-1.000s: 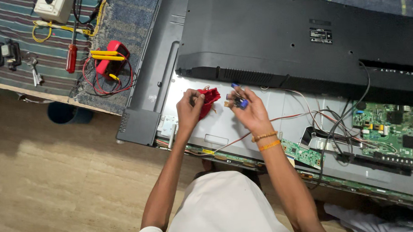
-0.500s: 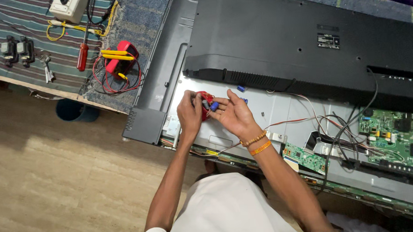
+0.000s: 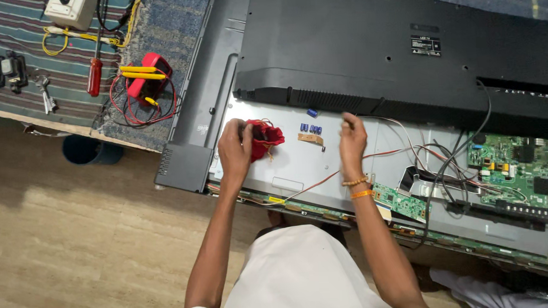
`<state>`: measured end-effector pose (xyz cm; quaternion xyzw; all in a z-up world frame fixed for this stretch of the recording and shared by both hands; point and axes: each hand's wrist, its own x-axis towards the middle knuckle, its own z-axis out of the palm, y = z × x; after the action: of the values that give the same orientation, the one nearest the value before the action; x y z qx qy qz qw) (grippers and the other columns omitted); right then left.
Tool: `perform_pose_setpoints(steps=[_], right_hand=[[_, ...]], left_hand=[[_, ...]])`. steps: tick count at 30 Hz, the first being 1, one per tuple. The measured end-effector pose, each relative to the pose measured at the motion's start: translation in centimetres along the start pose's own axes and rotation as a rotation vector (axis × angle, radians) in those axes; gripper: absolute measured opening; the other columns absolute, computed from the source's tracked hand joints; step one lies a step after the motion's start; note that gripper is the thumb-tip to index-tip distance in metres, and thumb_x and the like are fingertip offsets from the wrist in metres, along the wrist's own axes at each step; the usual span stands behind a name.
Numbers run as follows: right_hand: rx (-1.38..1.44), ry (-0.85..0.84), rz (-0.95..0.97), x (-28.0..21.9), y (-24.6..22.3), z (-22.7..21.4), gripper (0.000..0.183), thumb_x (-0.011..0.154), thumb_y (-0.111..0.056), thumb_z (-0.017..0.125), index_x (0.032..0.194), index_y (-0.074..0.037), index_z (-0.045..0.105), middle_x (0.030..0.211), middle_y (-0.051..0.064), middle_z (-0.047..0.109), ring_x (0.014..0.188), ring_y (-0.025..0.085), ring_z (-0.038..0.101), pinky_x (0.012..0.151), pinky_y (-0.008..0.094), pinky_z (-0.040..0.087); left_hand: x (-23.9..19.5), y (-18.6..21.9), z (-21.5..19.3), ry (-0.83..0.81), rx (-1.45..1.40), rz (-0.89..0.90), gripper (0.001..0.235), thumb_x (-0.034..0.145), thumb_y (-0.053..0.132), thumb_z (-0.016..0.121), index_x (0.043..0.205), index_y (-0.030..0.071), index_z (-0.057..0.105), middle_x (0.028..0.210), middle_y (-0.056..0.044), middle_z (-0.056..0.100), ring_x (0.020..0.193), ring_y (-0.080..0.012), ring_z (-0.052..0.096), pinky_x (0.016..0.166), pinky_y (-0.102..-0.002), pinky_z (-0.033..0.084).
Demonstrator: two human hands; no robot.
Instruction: The person works on a disassembled television, handling a green circuit board and using a soldering iron, pliers, and a multimeter. They retrieve tools from a drawer, test the board with probes, and place small components into a red pouch.
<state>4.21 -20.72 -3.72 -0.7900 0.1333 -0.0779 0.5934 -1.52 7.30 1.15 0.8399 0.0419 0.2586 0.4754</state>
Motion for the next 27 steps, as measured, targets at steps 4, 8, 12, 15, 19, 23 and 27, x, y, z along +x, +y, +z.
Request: perform_pose_setpoints(steps=[4, 8, 12, 15, 19, 23, 27], right_hand=[[-0.547, -0.002, -0.093, -1.8, 3.8, 0.2, 0.070, 0.098, -0.030, 0.067, 0.151, 0.004, 0.035, 0.151, 0.036, 0.030, 0.138, 0.049, 0.029, 0.111, 0.055, 0.030], [-0.667, -0.097, -0.293, -5.3, 5.4, 4.1, 0.090, 0.091, -0.026, 0.074, 0.155, 0.005, 0.018, 0.157, 0.041, 0.018, 0.148, 0.051, 0.011, 0.119, 0.059, 0.016], [-0.677, -0.150, -0.520, -4.5, 4.4, 4.7, 0.063, 0.092, -0.006, 0.064, 0.150, 0.002, 0.042, 0.156, 0.034, 0.038, 0.148, 0.048, 0.033, 0.122, 0.052, 0.031], [-0.723, -0.195, -0.628, -3.7, 3.0, 3.4, 0.051, 0.091, 0.004, 0.061, 0.142, -0.004, 0.059, 0.150, 0.029, 0.049, 0.140, 0.044, 0.046, 0.115, 0.047, 0.041], [-0.698, -0.328, -0.582, -1.8, 2.3, 2.6, 0.042, 0.091, 0.006, 0.061, 0.130, -0.006, 0.069, 0.136, 0.026, 0.063, 0.121, 0.042, 0.060, 0.104, 0.044, 0.051], [-0.456, -0.305, -0.461, 2.1, 2.7, 2.7, 0.030, 0.087, 0.005, 0.069, 0.113, -0.006, 0.077, 0.111, 0.014, 0.077, 0.102, 0.030, 0.073, 0.095, 0.036, 0.058], [0.107, -0.376, 0.018, 3.8, 1.8, 1.2, 0.028, 0.087, 0.006, 0.071, 0.114, 0.001, 0.075, 0.102, 0.010, 0.077, 0.091, 0.020, 0.074, 0.085, 0.030, 0.061]], left_hand=[[0.1, 0.6, -0.5, -0.061, 0.071, 0.075, 0.011, 0.095, 0.001, 0.064, 0.106, 0.000, 0.061, 0.100, -0.020, 0.061, 0.081, -0.0384, 0.066, 0.067, -0.047, 0.052], [0.6, 1.6, -0.8, -0.244, 0.120, 0.170, 0.031, 0.079, -0.012, 0.062, 0.105, 0.003, 0.066, 0.113, -0.019, 0.065, 0.083, -0.0369, 0.069, 0.068, -0.047, 0.055], [0.2, 2.0, -1.1, -0.311, 0.068, 0.202, 0.024, 0.081, -0.009, 0.067, 0.101, 0.004, 0.068, 0.112, -0.012, 0.069, 0.092, -0.0357, 0.070, 0.075, -0.045, 0.056], [0.0, 2.2, -1.2, -0.294, 0.050, 0.173, 0.030, 0.079, -0.011, 0.065, 0.106, 0.003, 0.070, 0.114, -0.012, 0.070, 0.097, -0.0359, 0.070, 0.081, -0.045, 0.056], [-0.2, 2.1, -0.8, -0.308, 0.013, 0.133, 0.033, 0.081, -0.010, 0.065, 0.111, 0.003, 0.071, 0.118, -0.013, 0.069, 0.099, -0.0342, 0.071, 0.084, -0.042, 0.057], [0.2, 2.0, -0.5, -0.337, -0.011, 0.086, 0.037, 0.086, -0.010, 0.063, 0.120, 0.002, 0.071, 0.122, -0.014, 0.069, 0.101, -0.0338, 0.071, 0.086, -0.040, 0.057], [0.6, 1.5, -0.7, -0.338, -0.046, 0.076, 0.044, 0.082, -0.009, 0.062, 0.125, -0.003, 0.066, 0.129, -0.019, 0.066, 0.099, -0.0352, 0.070, 0.087, -0.040, 0.055]])
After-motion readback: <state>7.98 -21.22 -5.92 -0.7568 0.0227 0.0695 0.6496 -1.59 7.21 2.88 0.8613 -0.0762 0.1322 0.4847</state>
